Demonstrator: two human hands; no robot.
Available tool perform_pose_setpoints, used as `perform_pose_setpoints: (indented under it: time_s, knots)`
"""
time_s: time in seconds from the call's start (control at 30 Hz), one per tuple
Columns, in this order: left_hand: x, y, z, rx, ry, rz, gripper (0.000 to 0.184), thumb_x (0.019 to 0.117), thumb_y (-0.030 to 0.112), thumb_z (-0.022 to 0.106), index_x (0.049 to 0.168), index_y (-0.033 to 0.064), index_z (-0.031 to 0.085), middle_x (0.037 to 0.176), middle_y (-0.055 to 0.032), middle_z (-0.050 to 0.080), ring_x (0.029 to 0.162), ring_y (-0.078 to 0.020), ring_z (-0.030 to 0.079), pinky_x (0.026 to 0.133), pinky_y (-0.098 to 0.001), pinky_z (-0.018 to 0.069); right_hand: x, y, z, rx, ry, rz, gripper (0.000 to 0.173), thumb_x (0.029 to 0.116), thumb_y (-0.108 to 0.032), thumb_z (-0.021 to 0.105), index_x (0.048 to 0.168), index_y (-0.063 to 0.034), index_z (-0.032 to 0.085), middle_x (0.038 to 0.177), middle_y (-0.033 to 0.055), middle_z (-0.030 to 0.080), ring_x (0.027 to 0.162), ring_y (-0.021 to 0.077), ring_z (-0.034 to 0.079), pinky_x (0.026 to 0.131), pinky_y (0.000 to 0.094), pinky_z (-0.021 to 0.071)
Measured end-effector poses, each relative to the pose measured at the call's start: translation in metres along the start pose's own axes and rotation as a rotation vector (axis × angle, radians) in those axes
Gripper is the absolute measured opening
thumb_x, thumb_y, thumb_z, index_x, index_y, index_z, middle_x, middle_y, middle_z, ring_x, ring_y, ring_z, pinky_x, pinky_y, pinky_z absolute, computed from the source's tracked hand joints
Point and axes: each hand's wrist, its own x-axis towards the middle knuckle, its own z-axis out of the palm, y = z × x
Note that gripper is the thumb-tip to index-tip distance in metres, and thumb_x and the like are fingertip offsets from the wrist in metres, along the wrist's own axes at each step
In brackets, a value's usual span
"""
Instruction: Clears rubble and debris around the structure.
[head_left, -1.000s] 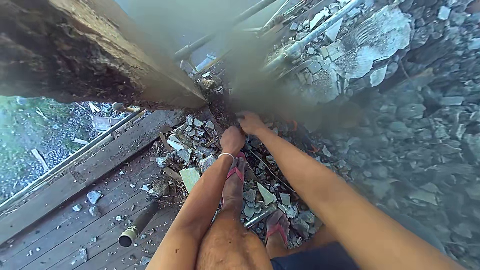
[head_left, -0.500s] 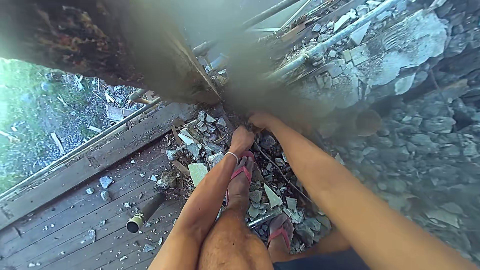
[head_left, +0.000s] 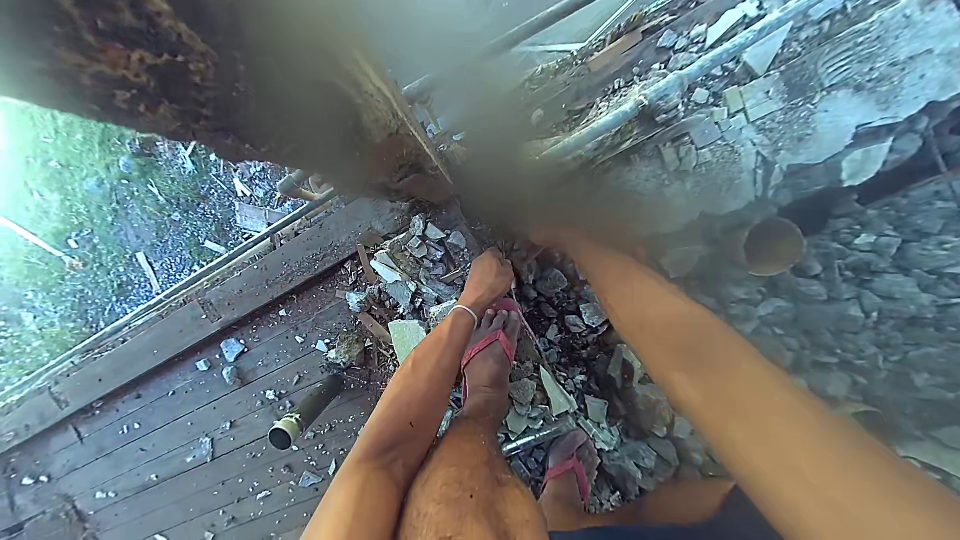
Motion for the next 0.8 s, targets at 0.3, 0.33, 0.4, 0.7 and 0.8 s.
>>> perform_pose_setpoints:
  time_s: [0.3,0.33,0.4,0.7,0.8]
  knots:
    - [-0.006,0.006,0.001,0.285,0.086,-0.056,0.027,0.0978,0.034,0.058,0.109,0.0102,0.064,0.091,-0.0159,0.070,0.086,-0.0363,0.071,0.066,-0.0586,0.0571,-0.027,-0.021,0.001,-0.038,-0.011,0.062,0.036,0.1097,-0.029,0.046,0.137,-0.0081,0.056,0.109,0.0202,0.065,0.082,0.0256,0.069,0.076,0.0427,0.0599]
    - [-0.004,0.008,0.001,0.298,0.079,-0.061,0.026,0.0976,0.034,0.059,0.108,0.0103,0.064,0.092,-0.0155,0.070,0.087,-0.0360,0.071,0.067,-0.0586,0.0574,-0.029,-0.022,0.000,-0.036,-0.024,0.070,0.036,0.1100,-0.028,0.046,0.139,-0.0086,0.055,0.109,0.0200,0.065,0.083,0.0254,0.068,0.077,0.0424,0.0596]
    - [0.001,0.011,0.000,0.320,0.066,-0.075,0.026,0.0970,0.034,0.060,0.108,0.0101,0.065,0.094,-0.0155,0.071,0.088,-0.0358,0.072,0.068,-0.0591,0.0575,-0.022,-0.018,-0.001,-0.023,-0.007,0.063,0.035,0.1107,-0.029,0.047,0.139,-0.0100,0.057,0.106,0.0191,0.067,0.080,0.0245,0.069,0.075,0.0416,0.0601]
    - [0.000,0.019,0.004,0.402,0.096,-0.063,0.025,0.0946,0.034,0.064,0.102,0.0103,0.067,0.094,-0.0166,0.071,0.088,-0.0382,0.071,0.065,-0.0600,0.0561,-0.026,0.004,0.015,-0.121,0.198,-0.116,0.035,0.1080,-0.028,0.049,0.135,-0.0092,0.061,0.108,0.0180,0.071,0.083,0.0266,0.073,0.077,0.0481,0.0626]
    - [0.003,0.019,0.006,0.514,0.100,-0.008,0.024,0.0941,0.033,0.067,0.102,0.0098,0.069,0.095,-0.0162,0.071,0.088,-0.0381,0.071,0.065,-0.0597,0.0560,-0.060,0.006,0.023,-0.192,0.506,-0.321,0.031,0.1061,-0.028,0.050,0.125,-0.0101,0.067,0.104,0.0124,0.073,0.094,0.0267,0.072,0.087,0.0525,0.0579]
